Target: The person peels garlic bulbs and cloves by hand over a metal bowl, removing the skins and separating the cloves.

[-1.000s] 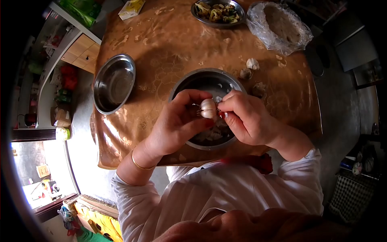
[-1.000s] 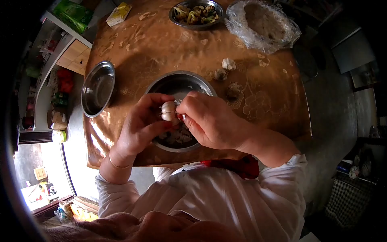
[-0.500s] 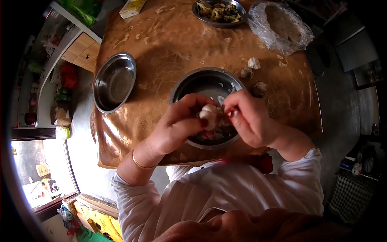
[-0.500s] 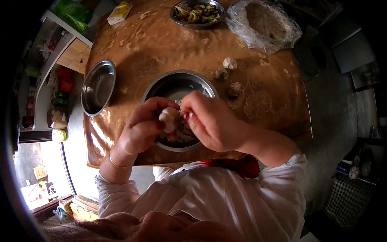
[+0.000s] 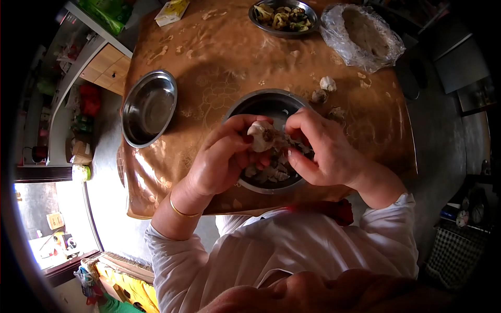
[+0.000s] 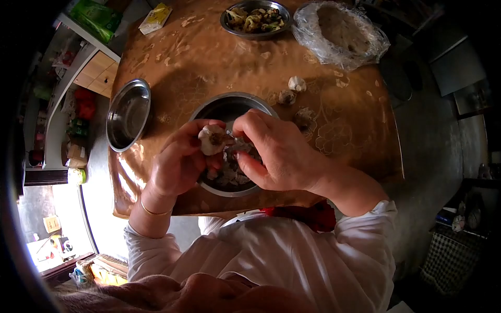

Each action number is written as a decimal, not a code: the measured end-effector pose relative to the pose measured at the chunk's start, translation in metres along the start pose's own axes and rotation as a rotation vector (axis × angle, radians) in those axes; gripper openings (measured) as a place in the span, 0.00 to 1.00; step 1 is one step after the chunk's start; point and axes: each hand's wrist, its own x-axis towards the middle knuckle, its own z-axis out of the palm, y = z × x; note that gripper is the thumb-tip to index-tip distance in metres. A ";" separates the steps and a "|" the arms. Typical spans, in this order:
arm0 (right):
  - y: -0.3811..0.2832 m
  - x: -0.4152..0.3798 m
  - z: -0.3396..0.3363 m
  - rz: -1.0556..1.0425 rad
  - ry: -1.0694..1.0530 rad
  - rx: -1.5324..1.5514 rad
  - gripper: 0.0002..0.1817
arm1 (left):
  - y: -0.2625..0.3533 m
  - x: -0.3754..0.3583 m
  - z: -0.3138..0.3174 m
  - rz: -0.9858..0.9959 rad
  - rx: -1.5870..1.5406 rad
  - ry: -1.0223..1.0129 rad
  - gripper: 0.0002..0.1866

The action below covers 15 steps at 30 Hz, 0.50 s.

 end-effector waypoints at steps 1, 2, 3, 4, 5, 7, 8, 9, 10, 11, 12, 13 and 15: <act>0.000 0.000 0.002 -0.005 -0.002 -0.007 0.14 | 0.000 0.000 0.001 -0.002 0.036 0.015 0.23; 0.001 0.000 0.003 -0.009 -0.003 -0.015 0.15 | -0.001 0.000 0.004 -0.005 0.071 0.029 0.23; 0.002 -0.001 0.005 -0.015 -0.006 -0.022 0.15 | -0.001 -0.001 0.007 -0.005 0.107 0.044 0.23; 0.004 -0.003 0.006 -0.010 -0.019 -0.026 0.15 | 0.000 -0.002 0.008 -0.003 0.134 0.032 0.24; 0.005 -0.005 0.008 -0.005 -0.032 -0.028 0.15 | 0.000 -0.002 0.009 -0.002 0.160 0.020 0.24; 0.007 -0.007 0.009 -0.017 -0.040 -0.022 0.14 | 0.001 -0.003 0.012 0.033 0.255 0.010 0.25; 0.009 -0.007 0.009 -0.035 -0.036 -0.013 0.14 | 0.001 -0.004 0.014 0.067 0.323 0.012 0.25; 0.010 -0.007 0.009 -0.052 -0.031 -0.003 0.14 | 0.001 -0.005 0.016 0.101 0.392 0.014 0.26; 0.009 -0.007 0.008 -0.060 -0.038 -0.015 0.14 | 0.002 -0.006 0.018 0.129 0.478 0.006 0.26; 0.008 -0.006 0.007 -0.067 -0.044 -0.027 0.13 | 0.004 -0.008 0.019 0.157 0.564 -0.003 0.27; 0.007 -0.006 0.006 -0.074 -0.049 -0.039 0.13 | 0.004 -0.010 0.020 0.186 0.650 -0.014 0.27; 0.006 -0.006 0.005 -0.069 -0.051 -0.017 0.13 | 0.003 -0.011 0.019 0.238 0.692 0.029 0.28; 0.003 -0.006 0.005 -0.057 -0.054 0.025 0.12 | -0.001 -0.012 0.018 0.345 0.773 0.114 0.28</act>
